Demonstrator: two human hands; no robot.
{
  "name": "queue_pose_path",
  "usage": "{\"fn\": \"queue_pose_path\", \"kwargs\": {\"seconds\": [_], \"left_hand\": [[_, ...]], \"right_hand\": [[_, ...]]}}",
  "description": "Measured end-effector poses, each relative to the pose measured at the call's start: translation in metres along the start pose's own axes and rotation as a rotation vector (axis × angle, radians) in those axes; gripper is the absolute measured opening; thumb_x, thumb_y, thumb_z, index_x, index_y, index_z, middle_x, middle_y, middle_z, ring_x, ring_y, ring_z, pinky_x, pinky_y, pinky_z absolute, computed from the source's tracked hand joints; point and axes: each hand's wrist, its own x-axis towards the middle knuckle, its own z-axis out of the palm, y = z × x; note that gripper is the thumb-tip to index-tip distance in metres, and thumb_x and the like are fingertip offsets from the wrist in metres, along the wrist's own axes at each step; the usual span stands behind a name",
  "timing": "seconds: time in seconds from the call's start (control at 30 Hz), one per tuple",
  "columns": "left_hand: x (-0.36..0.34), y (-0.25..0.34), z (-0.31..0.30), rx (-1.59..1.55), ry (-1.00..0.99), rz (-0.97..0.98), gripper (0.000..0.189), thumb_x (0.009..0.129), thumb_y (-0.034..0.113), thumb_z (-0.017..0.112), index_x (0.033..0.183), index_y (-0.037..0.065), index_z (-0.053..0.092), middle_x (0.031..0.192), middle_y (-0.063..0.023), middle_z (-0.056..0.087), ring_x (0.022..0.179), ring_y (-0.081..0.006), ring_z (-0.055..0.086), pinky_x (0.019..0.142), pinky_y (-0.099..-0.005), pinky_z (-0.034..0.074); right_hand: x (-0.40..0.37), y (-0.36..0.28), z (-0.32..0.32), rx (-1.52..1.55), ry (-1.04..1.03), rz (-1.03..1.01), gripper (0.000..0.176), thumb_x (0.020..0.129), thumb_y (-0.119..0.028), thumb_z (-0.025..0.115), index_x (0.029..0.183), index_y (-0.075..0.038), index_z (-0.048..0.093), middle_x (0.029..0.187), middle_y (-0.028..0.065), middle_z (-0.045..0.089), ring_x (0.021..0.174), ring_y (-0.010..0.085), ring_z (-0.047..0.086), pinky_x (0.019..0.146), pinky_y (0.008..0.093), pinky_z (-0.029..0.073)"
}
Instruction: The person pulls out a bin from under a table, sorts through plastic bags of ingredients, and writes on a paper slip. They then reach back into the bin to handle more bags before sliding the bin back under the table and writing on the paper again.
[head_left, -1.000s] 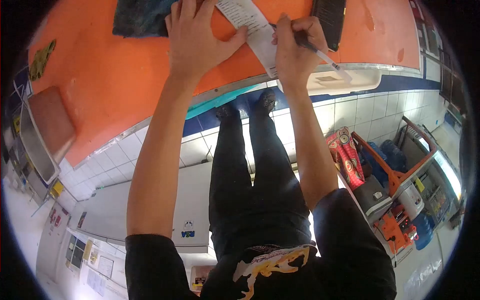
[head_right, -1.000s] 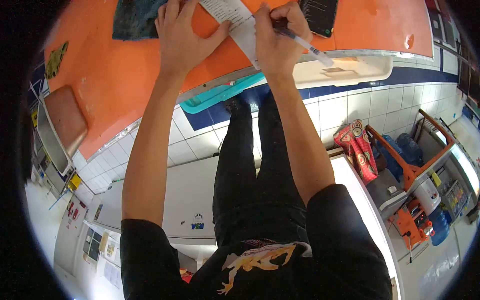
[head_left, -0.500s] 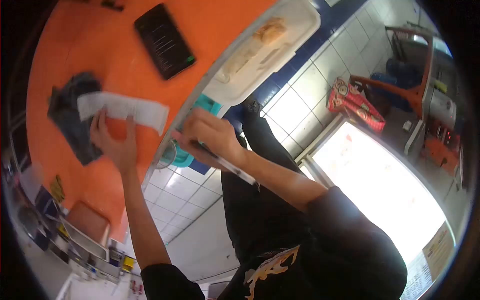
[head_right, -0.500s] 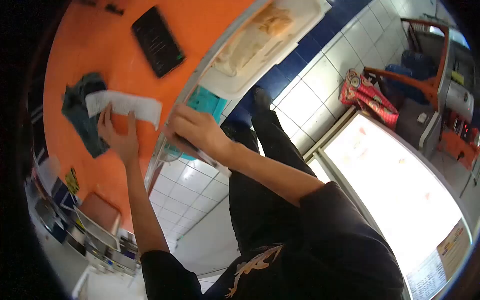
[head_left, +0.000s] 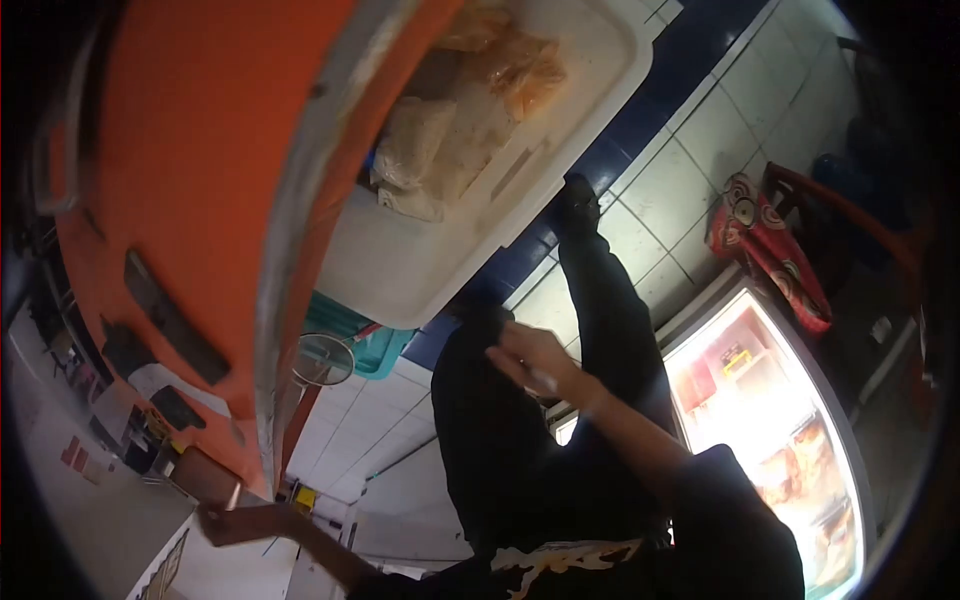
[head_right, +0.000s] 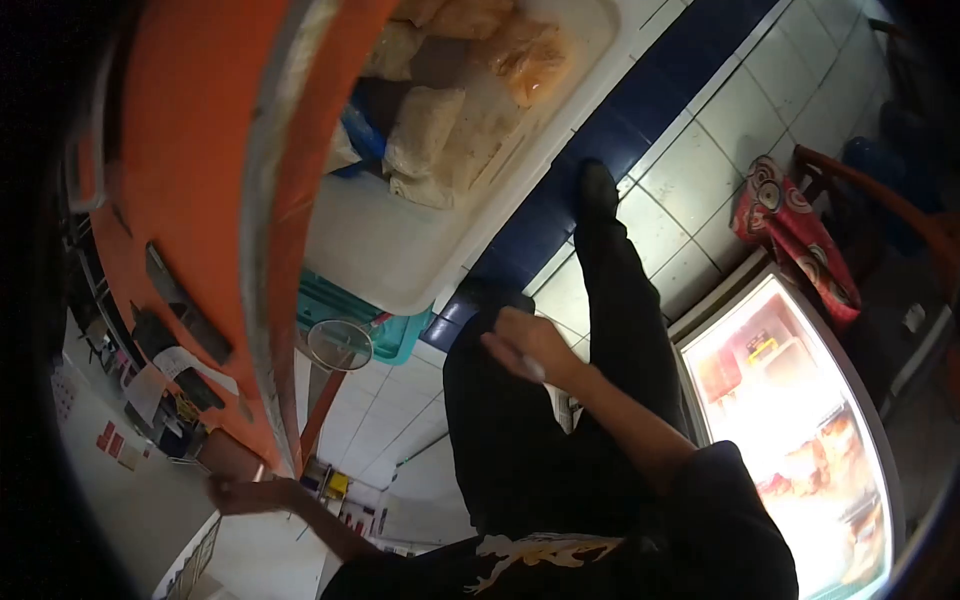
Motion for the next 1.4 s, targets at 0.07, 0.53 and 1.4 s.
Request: {"fn": "queue_pose_path", "kwargs": {"seconds": [0.07,0.53,1.4], "left_hand": [[-0.095,0.156,0.008,-0.064,-0.189,0.207,0.020,0.100,0.020,0.056,0.095,0.005,0.068,0.097,-0.0100,0.065,0.095,-0.0257,0.064,0.085,-0.0434,0.050],[-0.175,0.325,0.536,0.196,-1.476,0.330,0.129,0.068,0.060,0.092,0.161,-0.006,0.031,0.162,-0.0285,0.040,0.138,-0.0416,0.055,0.117,-0.0463,0.044],[-0.147,0.373,0.387,-0.075,-1.613,0.679,0.074,0.085,0.020,0.083,0.152,0.009,0.054,0.132,-0.0197,0.067,0.119,-0.0385,0.067,0.103,-0.0472,0.053]], "right_hand": [[-0.005,0.053,-0.005,-0.031,-0.141,0.135,0.022,0.092,-0.019,0.077,0.080,-0.007,0.063,0.079,0.0142,0.061,0.069,0.0339,0.065,0.061,0.0454,0.051],[0.054,0.157,-0.016,-0.209,-0.847,0.644,0.053,0.099,-0.051,0.061,0.103,0.000,0.077,0.102,0.0222,0.077,0.099,0.0417,0.074,0.088,0.0515,0.057],[0.034,0.194,0.013,-0.084,-0.767,0.702,0.051,0.099,-0.048,0.056,0.089,-0.003,0.078,0.075,0.0108,0.075,0.070,0.0257,0.074,0.075,0.0398,0.059]]}}
